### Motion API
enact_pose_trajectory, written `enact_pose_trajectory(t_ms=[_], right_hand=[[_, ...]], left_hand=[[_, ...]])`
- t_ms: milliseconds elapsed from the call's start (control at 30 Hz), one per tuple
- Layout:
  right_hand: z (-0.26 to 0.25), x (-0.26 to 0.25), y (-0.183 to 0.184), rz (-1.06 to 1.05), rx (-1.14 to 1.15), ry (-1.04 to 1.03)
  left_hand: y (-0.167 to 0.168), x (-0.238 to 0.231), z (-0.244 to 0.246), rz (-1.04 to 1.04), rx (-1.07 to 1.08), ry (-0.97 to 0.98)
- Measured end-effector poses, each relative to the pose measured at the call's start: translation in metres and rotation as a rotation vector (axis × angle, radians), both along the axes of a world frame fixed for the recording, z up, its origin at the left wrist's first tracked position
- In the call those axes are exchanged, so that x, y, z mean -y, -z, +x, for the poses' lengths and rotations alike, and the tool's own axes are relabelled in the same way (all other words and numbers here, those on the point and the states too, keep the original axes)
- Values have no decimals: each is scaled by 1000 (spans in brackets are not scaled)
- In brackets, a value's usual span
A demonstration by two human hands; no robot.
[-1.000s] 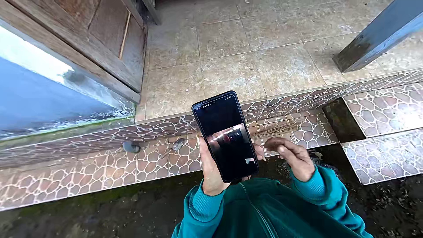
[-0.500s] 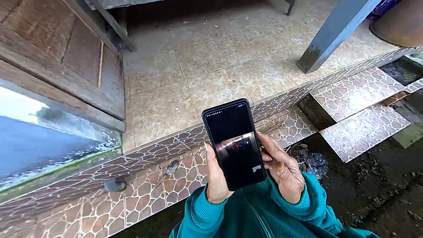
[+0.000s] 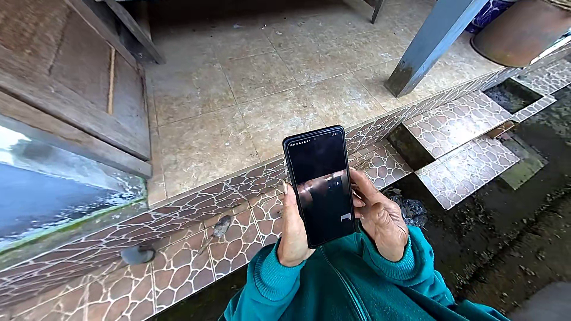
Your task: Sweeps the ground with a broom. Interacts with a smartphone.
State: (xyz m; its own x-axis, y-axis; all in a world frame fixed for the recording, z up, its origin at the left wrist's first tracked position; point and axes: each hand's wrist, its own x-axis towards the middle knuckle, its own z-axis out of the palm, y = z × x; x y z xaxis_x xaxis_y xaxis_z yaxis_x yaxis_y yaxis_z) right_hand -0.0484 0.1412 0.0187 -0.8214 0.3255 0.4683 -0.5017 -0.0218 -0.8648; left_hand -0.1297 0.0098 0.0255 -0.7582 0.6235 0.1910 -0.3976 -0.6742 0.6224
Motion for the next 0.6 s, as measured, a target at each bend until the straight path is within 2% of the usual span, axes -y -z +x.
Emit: enact_pose_trajectory(t_ms=[400,600], right_hand=[[12,-28,8,13,-39,-50],[16,-33,9,71,-29,0]], left_hand=[[2,-25,8,11,5,23],[3,-32,11,6,-13,45]])
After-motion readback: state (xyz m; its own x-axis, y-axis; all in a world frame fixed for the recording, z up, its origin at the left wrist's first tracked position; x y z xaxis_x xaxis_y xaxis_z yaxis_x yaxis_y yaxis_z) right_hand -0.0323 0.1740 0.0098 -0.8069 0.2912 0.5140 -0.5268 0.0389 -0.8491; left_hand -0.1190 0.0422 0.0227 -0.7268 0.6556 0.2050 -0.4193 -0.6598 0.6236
